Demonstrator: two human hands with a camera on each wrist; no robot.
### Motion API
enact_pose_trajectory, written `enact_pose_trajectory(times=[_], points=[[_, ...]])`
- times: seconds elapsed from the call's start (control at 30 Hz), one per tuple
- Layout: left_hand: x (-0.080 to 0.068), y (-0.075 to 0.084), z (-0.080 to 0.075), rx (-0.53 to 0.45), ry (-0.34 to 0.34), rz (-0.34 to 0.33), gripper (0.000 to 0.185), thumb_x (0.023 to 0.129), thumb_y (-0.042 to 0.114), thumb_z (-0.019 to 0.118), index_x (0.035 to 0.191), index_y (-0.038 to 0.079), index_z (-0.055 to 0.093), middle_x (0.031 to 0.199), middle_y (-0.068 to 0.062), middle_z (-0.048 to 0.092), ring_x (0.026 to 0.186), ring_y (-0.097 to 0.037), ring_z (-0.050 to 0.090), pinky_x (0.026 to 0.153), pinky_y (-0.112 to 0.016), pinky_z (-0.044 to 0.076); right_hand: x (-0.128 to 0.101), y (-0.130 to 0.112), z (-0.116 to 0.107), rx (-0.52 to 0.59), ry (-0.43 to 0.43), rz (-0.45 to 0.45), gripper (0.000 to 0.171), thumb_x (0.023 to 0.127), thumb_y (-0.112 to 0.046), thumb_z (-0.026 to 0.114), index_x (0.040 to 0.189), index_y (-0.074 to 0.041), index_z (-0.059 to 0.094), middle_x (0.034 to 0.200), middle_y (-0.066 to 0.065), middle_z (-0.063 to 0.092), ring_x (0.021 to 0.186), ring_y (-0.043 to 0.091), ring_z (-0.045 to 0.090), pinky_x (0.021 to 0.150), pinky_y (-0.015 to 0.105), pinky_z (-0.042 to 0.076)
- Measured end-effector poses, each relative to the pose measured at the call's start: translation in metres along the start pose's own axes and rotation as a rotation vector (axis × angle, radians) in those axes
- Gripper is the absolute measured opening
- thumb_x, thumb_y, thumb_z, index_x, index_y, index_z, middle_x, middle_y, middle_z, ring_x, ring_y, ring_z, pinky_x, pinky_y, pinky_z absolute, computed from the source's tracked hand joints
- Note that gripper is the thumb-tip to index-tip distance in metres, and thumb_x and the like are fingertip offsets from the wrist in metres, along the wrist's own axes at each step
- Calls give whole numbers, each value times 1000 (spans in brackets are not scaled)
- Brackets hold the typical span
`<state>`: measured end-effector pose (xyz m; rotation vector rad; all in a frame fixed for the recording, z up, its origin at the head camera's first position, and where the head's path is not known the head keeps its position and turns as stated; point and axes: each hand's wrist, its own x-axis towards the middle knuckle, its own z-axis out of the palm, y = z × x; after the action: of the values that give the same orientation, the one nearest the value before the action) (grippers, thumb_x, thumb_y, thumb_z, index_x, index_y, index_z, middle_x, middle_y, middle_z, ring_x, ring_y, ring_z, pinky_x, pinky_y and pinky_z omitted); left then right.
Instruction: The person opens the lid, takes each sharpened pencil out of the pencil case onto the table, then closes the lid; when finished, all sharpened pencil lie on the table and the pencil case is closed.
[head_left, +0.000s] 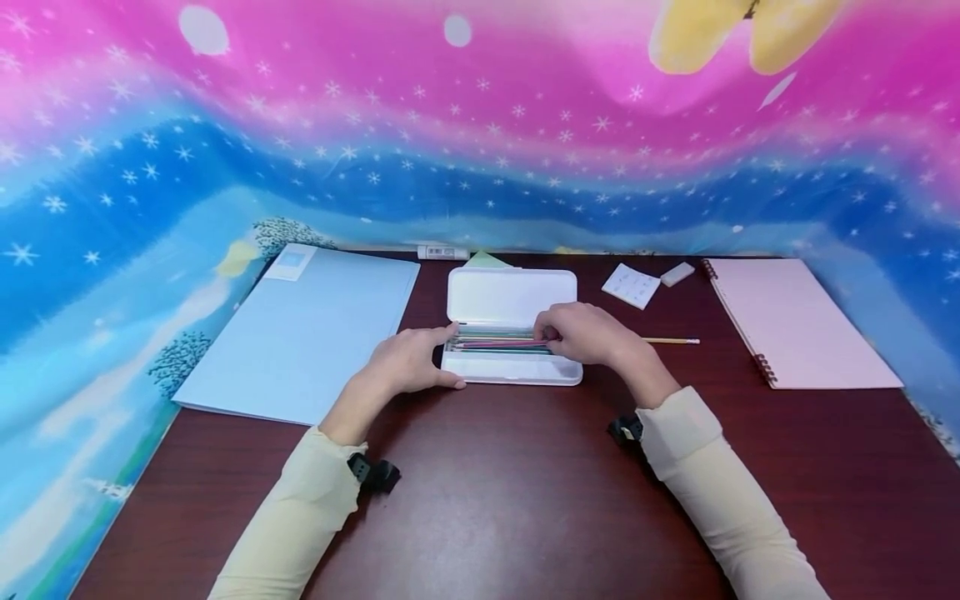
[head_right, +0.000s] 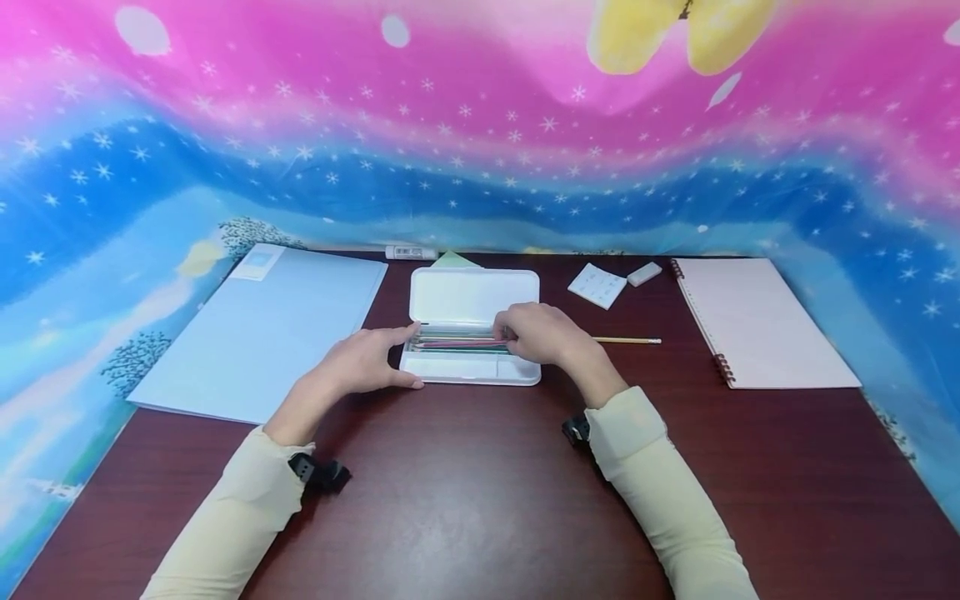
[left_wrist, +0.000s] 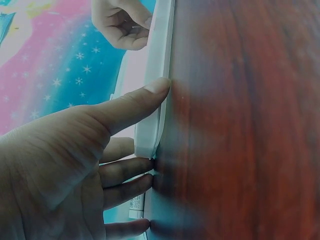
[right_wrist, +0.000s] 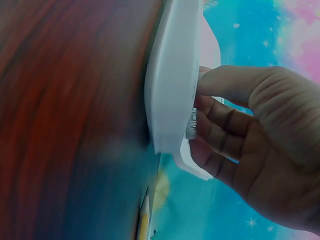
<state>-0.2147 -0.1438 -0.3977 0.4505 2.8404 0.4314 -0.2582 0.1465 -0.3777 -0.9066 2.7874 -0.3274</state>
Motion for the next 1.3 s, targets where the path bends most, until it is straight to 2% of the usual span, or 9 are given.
enact_pose_trajectory(times=[0.2, 0.4, 0.63, 0.93, 1.3], points=[[-1, 0, 1, 3, 11, 1, 98, 80, 58, 79, 159, 21, 35, 156, -8, 49, 137, -29, 53, 105, -52, 48, -8, 11, -7, 20, 40, -11, 15, 95, -12, 69, 105, -21, 75, 93, -1, 67, 83, 17, 57, 77, 35, 49], [-1, 0, 1, -2, 20, 4, 98, 80, 58, 80, 159, 21, 35, 156, -9, 50, 135, -29, 54, 105, -52, 48, -18, 27, -18, 63, 133, -40, 16, 95, -11, 70, 104, -20, 79, 106, 2, 74, 89, 19, 63, 86, 42, 54], [-1, 0, 1, -17, 18, 3, 98, 80, 58, 80, 159, 22, 35, 156, -8, 49, 136, -28, 53, 106, -52, 48, -38, 53, -22, 102, 212, -17, 15, 94, -11, 72, 104, -19, 79, 98, 0, 73, 86, 18, 61, 83, 42, 52], [0, -1, 2, -14, 23, 5, 97, 80, 58, 80, 159, 23, 35, 157, -8, 49, 138, -28, 52, 107, -52, 47, -63, 85, -22, 98, 286, 18, 17, 91, -8, 74, 102, -19, 80, 96, 1, 76, 85, 18, 64, 78, 39, 50], [-3, 0, 1, -26, 15, 6, 96, 81, 57, 79, 159, 23, 35, 156, -7, 49, 139, -29, 52, 107, -53, 47, -90, 108, -22, 64, 333, 52, 18, 87, -8, 78, 97, -23, 83, 90, -1, 76, 84, 16, 66, 77, 38, 51]])
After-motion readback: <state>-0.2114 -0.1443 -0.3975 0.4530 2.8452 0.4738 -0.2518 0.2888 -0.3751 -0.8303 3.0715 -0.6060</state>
